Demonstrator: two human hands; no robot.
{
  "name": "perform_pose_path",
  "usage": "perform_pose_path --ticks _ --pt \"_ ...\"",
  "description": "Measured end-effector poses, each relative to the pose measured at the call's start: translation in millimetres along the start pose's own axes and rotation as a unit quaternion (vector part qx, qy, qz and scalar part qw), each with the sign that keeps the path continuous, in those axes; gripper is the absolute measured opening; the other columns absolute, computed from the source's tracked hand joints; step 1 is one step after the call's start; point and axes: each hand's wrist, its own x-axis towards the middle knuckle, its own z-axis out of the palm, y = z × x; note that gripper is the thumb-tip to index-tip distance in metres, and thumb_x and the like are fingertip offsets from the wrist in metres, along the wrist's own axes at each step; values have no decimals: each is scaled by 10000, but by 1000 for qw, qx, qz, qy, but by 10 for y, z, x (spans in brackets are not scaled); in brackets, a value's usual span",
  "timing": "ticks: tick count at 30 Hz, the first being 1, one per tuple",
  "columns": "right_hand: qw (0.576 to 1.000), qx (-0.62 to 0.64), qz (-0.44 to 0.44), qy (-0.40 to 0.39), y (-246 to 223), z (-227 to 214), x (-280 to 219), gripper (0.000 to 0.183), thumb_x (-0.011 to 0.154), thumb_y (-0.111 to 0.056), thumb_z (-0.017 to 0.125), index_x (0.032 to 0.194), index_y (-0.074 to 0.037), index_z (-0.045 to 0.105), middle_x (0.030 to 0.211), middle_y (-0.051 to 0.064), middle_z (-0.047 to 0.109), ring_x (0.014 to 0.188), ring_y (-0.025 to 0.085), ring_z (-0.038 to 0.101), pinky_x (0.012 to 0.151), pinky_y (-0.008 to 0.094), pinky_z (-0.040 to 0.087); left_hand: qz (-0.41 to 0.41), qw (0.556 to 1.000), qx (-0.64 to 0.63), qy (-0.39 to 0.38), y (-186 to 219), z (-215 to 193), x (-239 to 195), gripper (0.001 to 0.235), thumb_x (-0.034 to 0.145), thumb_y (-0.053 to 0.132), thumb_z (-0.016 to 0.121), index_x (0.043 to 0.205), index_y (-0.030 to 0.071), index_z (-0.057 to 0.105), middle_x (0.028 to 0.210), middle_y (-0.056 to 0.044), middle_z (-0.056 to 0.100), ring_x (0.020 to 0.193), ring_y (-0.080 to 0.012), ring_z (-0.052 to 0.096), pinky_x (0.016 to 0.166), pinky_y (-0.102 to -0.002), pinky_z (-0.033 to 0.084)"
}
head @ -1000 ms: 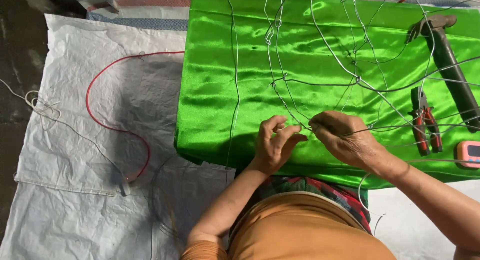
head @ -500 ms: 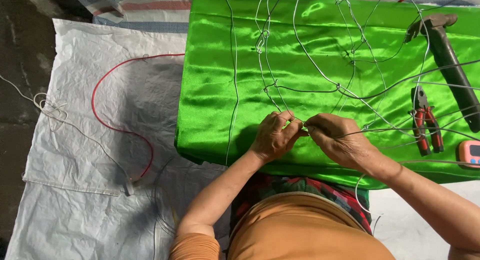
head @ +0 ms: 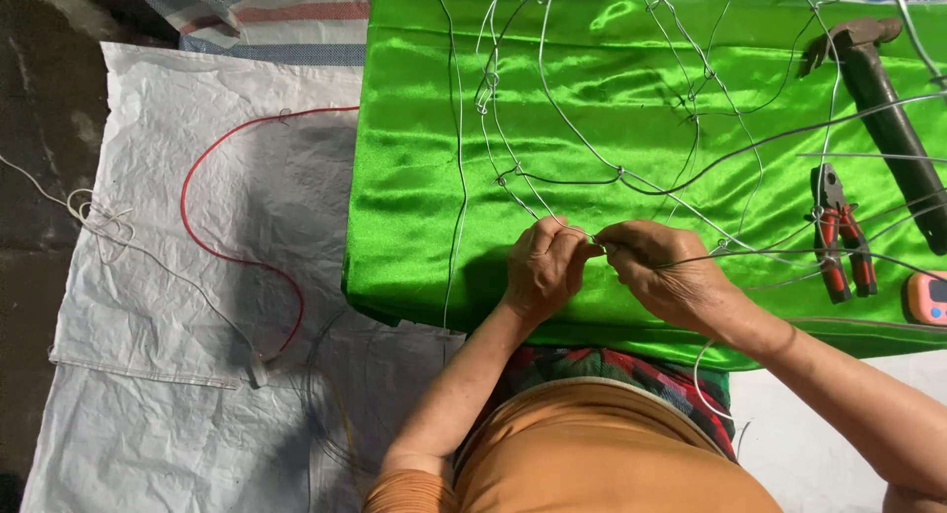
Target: Assembling a circular wire frame by manually twisting metal wires together to create connections.
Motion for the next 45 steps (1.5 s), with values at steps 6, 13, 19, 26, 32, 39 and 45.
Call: perform_pose_path --ticks 6,13,19,26,32,39,45 --pt "999 -43 -17 2 137 208 85 224 946 -66 646 1124 -63 781 923 195 755 783 326 761 702 439 602 -45 996 42 -65 53 -182 25 388 1066 445 470 837 165 610 863 -23 525 705 -255 631 593 -377 538" --pt "998 -55 -25 36 194 400 104 206 945 -134 656 1108 -112 779 942 168 755 877 374 746 765 492 585 -113 982 -27 -151 -161 -147 -130 317 1001 427 586 840 154 592 829 -24 502 698 -276 633 566 -412 556" --pt "997 -73 -10 38 273 513 163 202 947 -199 648 1101 -182 777 963 103 760 927 348 738 804 498 580 -183 958 -27 -219 -25 -311 21 247 999 326 633 871 122 582 845 -44 508 730 -251 628 581 -392 577" --pt "994 -100 -30 33 232 562 168 193 938 -145 601 1048 -131 759 918 172 729 902 450 706 737 581 546 -233 940 -21 -249 40 -322 28 149 950 208 679 904 108 579 891 -88 536 765 -288 660 646 -427 610" --pt "993 -104 -42 37 333 634 181 169 935 -141 596 993 -116 753 843 144 722 845 401 729 741 526 577 -308 919 -46 -242 8 -148 -188 148 880 177 689 907 115 557 908 -100 532 791 -372 685 665 -487 598" --pt "984 -164 -64 -1 327 455 213 180 954 -200 603 1055 -118 727 906 189 703 919 448 700 745 581 556 -344 892 -14 -291 109 -264 -30 119 892 212 673 987 147 643 957 -61 571 771 -388 720 684 -504 599" --pt "979 -171 20 -110 -104 87 153 223 954 -193 574 1024 -103 766 913 142 761 909 371 744 827 524 568 -212 929 -130 -273 -14 -431 -88 662 841 234 841 1425 158 538 1175 -127 616 809 -297 719 716 -460 611"
